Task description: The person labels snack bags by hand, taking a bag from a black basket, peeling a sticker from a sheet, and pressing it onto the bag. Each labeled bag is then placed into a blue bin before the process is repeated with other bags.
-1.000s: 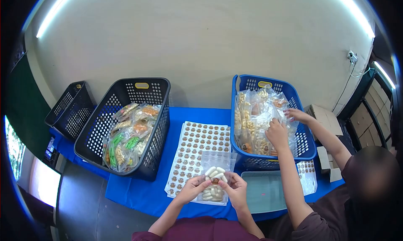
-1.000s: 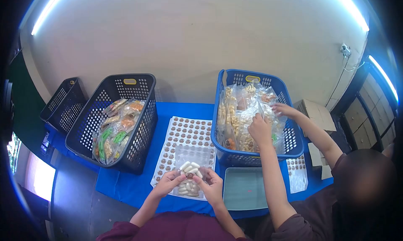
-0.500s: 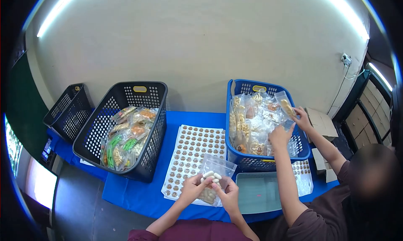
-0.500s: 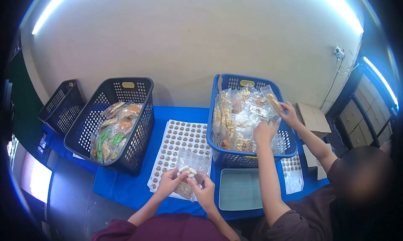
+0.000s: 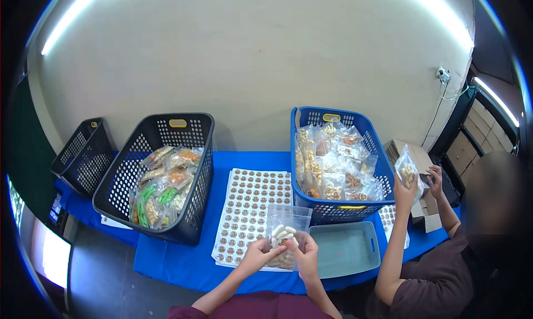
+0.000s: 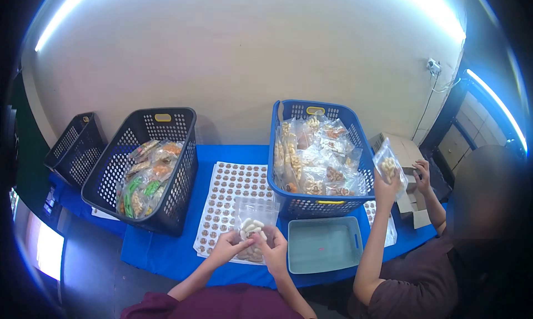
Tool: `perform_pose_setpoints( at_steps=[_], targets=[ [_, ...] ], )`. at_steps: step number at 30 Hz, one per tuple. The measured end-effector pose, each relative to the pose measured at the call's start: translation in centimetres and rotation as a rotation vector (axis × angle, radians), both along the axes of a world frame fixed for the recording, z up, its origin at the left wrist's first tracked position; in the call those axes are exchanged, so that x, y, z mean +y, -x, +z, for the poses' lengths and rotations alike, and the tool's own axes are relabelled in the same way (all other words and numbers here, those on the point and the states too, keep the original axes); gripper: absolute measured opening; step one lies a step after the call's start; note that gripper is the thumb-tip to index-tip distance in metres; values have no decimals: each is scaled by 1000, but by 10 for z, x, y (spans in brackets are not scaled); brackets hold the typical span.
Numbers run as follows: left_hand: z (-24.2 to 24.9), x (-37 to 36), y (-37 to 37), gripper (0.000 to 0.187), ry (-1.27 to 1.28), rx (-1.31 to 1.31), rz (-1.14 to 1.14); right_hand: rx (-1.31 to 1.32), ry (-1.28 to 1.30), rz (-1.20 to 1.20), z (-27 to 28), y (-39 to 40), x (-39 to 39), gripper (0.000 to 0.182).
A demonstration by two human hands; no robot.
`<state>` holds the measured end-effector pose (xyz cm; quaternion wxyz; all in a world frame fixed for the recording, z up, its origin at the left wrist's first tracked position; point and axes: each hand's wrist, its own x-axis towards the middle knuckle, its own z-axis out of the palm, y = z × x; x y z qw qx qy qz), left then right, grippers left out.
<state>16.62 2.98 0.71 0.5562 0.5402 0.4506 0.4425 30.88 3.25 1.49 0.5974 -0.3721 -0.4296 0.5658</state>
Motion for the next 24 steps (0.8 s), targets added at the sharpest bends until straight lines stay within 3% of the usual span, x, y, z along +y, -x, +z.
perform_pose_setpoints(
  at_steps=[5, 8, 11, 17, 21, 22, 24],
  targets=[
    [-5, -11, 3, 26, -18, -55, -66, -76, -3, -105, 6, 4, -14, 16],
    [3, -21, 9, 26, -2, -62, -60, 20, 40, -102, 13, 12, -23, 15],
    [0, -34, 19, 24, 24, -167, -64, 17, 71, -43, 10, 20, -32, 16],
    [-9, -56, 66, 22, 91, -47, -97, -42, 46, 199, -1, 40, -47, 25],
    [-10, -62, 69, 27, -41, 92, 134, -68, 44, 266, -2, 58, -58, 28],
    [-4, -66, 67, 29, -82, -2, 253, -89, 54, 266, 0, 61, -61, 28],
    [2, -66, 78, 29, -97, 81, 249, -199, 40, 259, 3, 63, -63, 26]
  ],
)
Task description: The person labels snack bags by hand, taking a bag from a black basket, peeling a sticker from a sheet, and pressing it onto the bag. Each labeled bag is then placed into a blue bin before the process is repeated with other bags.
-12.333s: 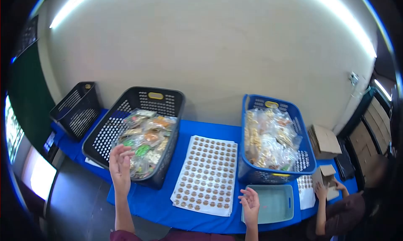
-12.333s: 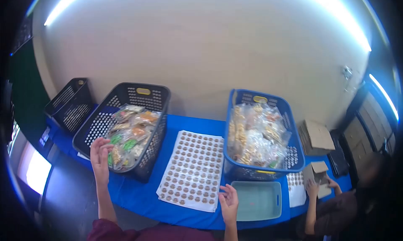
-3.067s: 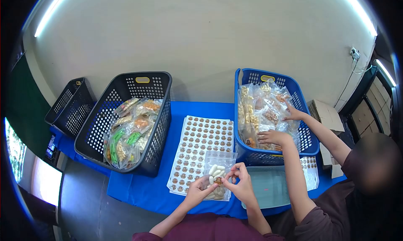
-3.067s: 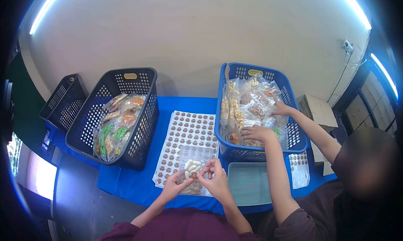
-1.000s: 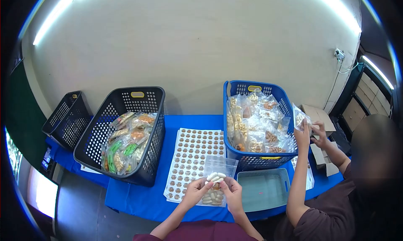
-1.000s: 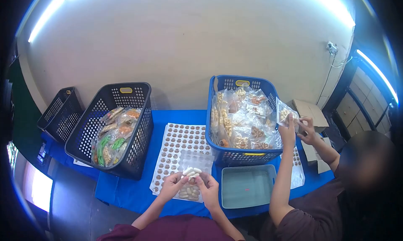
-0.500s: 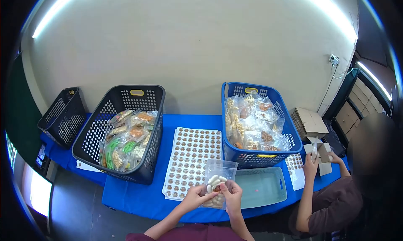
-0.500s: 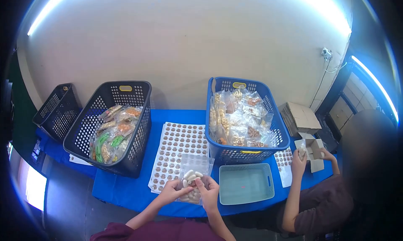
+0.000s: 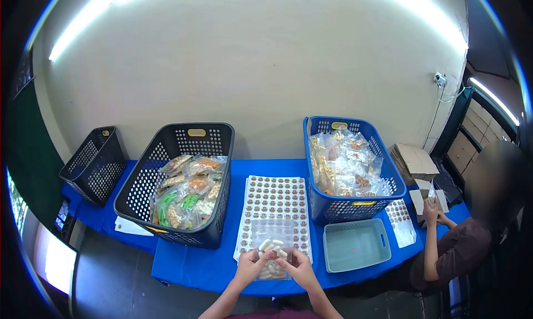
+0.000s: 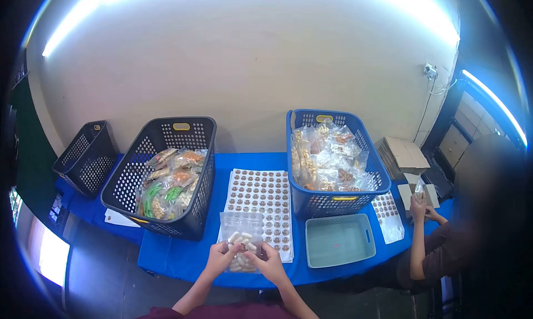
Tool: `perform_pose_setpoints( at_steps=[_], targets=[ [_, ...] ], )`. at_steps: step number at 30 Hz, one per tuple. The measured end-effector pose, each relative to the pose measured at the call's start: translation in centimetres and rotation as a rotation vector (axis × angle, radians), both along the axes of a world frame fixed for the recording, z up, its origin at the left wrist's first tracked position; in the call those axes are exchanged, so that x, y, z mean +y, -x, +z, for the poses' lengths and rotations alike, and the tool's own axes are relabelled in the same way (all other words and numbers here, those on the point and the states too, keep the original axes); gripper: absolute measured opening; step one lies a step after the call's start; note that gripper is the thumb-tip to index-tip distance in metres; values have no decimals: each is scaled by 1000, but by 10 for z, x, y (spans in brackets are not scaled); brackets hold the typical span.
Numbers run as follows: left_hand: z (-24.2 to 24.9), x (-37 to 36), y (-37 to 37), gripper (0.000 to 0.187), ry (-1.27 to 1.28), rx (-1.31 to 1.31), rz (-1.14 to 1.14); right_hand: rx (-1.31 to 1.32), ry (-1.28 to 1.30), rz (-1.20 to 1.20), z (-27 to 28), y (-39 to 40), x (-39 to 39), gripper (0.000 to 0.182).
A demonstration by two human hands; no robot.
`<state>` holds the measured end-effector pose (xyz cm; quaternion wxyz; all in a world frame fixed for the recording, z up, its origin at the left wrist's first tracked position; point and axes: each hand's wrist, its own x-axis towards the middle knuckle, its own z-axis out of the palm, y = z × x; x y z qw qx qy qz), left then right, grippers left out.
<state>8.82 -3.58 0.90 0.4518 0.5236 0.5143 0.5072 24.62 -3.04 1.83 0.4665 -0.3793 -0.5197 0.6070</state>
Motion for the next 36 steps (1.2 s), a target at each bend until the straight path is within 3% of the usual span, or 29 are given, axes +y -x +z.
perform_pose_setpoints(
  at_steps=[2, 5, 6, 13, 17, 20, 22, 25, 28, 30, 36],
  targets=[
    [5, -6, 6, 29, 1, 1, -28, -169, -45, -1, 0, 0, -6, 24],
    [21, -10, 5, 29, -30, -124, -106, 16, -101, -46, 9, 6, -10, 21],
    [26, -12, 14, 29, 18, 72, -190, 42, -99, -84, 17, 9, -13, 19],
    [10, -27, 1, 28, 16, -148, -202, 95, -90, -153, 16, 13, -27, 20],
    [25, -34, -13, 27, -190, 395, -235, 69, -74, -282, -5, -2, -30, 17],
    [43, -39, -28, 25, -259, 349, -256, 157, -68, -411, -1, -9, -36, 15],
    [26, -35, -36, 26, -304, 304, -255, 177, -77, -430, 1, -13, -36, 16],
    [29, -29, -34, 28, -121, 94, -298, 147, -92, -420, 3, -17, -34, 16],
    [32, -12, -25, 34, -129, 362, -273, 52, -136, -379, -13, -18, -29, 16],
    [48, -5, -25, 37, -84, 471, -242, 130, -152, -335, -6, -18, -25, 17],
    [23, 6, -44, 36, -230, 464, -285, 154, -155, -397, 10, -31, -4, 12]
  ],
)
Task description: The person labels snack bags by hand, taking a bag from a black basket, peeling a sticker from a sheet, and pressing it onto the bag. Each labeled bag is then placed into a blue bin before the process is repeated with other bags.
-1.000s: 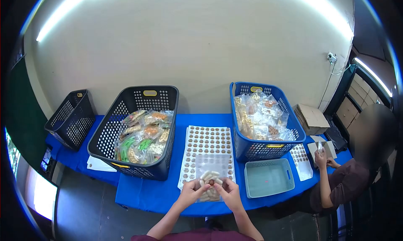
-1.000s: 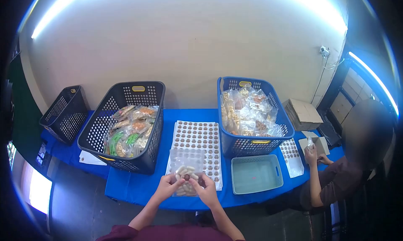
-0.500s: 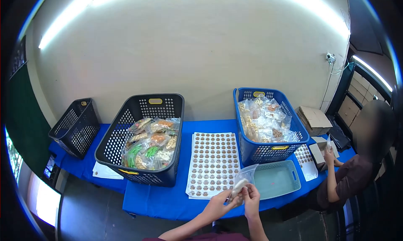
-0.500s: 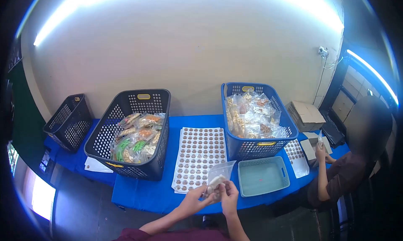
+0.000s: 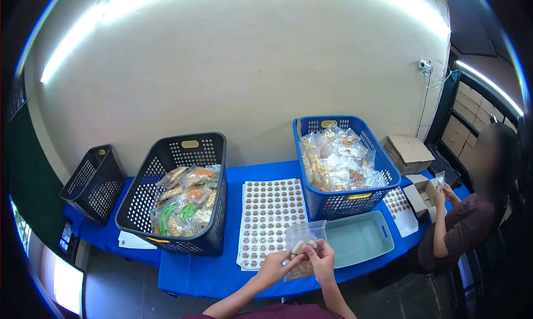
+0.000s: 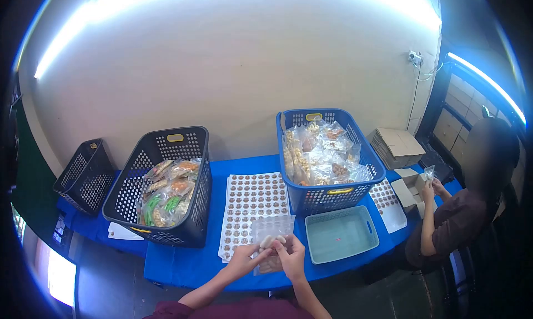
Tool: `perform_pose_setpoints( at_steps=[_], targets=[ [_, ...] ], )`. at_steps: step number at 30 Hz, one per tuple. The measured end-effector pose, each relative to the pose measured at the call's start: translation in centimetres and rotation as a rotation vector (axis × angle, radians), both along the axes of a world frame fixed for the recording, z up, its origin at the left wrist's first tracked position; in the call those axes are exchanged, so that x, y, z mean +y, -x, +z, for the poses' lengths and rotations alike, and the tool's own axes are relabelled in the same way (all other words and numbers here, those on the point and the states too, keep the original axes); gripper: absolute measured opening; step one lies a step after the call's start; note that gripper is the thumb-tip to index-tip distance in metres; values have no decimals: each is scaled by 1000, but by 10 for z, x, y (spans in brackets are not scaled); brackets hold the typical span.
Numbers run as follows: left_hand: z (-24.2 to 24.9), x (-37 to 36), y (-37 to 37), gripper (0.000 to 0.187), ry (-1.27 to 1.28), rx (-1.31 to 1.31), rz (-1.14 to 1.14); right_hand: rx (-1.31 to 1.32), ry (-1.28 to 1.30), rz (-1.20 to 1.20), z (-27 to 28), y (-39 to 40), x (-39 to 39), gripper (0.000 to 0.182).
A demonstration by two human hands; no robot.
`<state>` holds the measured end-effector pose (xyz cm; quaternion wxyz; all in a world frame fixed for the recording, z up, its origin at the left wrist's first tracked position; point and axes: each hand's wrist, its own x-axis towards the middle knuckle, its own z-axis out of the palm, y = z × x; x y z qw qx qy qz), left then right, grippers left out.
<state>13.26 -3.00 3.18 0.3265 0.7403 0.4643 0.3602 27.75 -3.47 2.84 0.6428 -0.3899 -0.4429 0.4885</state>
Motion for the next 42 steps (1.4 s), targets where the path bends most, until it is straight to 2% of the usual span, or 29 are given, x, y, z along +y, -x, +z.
perform_pose_setpoints(
  at_steps=[6, 9, 10, 12, 15, 19, 20, 23, 27, 28, 31, 35, 39, 40, 42],
  targets=[
    [5, 20, -14, 34, 140, -135, -120, 7, 18, -38, 9, -16, 21, 12],
    [6, 24, -23, 31, 325, -481, -57, -71, -2, -34, -1, -21, 31, 13],
    [5, 26, -24, 29, 318, -516, -26, -102, -18, -33, -6, -21, 33, 13],
    [-6, 30, -28, 28, 239, -393, 63, -102, 18, -3, -11, -22, 35, 13],
    [-12, 38, -21, 27, 216, -236, 118, 71, 140, 173, -7, -29, 42, 13],
    [-29, 53, -7, 27, 186, -227, 74, -25, 118, 337, -27, -37, 50, 18],
    [-29, 53, -10, 25, 176, -438, 53, -68, 110, 319, -28, -36, 49, 18],
    [-12, 55, -7, 23, 260, -747, 140, -105, 99, 296, -29, -28, 46, 21],
    [-14, 65, -13, 20, 154, -753, 270, -209, 84, 308, -21, -16, 37, 24],
    [-11, 66, -20, 20, 162, -814, 271, -318, 47, 311, -32, -16, 39, 30],
    [-1, 68, -31, 21, 92, -715, 382, -633, -104, 155, -16, -17, 39, 36],
    [7, 73, -46, 23, 48, -703, 380, -552, -88, 101, -26, -24, 42, 38],
    [11, 85, -42, 23, -9, -585, 363, -414, -72, 224, -12, -52, 46, 43],
    [11, 88, -39, 21, 8, -516, 337, -405, -84, 180, -14, -60, 49, 44],
    [4, 96, -39, 18, -55, -182, 164, -538, -165, 10, 4, -71, 53, 43]
  ],
)
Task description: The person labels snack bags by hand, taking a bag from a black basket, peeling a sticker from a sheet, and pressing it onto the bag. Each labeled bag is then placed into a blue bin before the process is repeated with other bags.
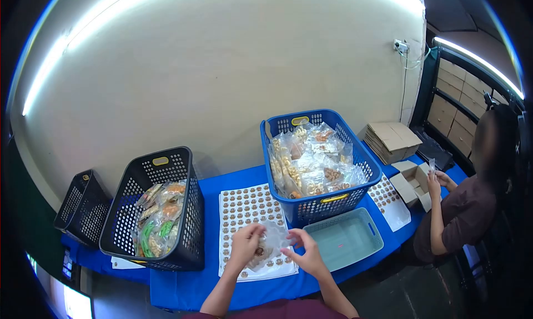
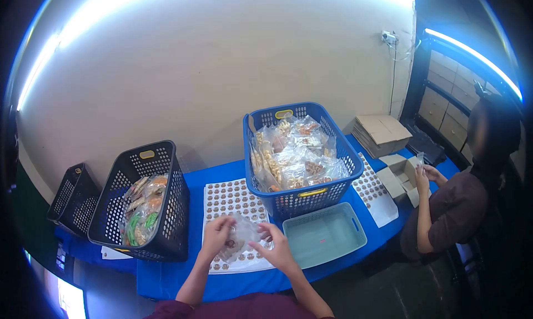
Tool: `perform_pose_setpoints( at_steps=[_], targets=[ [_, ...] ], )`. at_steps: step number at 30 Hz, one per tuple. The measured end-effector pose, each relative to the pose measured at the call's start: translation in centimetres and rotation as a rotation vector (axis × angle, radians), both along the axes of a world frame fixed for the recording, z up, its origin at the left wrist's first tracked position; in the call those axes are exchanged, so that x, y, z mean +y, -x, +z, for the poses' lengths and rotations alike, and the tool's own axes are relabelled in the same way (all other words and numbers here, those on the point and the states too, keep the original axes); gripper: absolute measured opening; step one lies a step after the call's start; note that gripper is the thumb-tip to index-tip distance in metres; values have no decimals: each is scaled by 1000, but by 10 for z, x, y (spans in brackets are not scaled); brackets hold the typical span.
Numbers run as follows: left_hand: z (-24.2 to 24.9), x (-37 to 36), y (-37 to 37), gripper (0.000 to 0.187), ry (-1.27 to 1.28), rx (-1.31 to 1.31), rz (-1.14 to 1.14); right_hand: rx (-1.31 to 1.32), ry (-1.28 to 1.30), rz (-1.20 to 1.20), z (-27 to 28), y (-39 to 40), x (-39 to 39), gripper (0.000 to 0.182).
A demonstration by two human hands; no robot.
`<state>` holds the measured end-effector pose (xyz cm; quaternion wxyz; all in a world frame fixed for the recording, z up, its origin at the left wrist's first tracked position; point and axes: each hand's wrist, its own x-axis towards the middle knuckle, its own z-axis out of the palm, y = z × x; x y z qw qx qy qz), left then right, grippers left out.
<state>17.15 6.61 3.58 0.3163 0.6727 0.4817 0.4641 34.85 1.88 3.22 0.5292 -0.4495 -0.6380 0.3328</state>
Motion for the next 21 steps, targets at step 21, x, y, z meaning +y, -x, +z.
perform_pose_setpoints(
  at_steps=[21],
  targets=[
    [-45, 8, 16, 13, -170, -145, 390, -212, 86, 162, -33, 41, 16, 22]
  ],
)
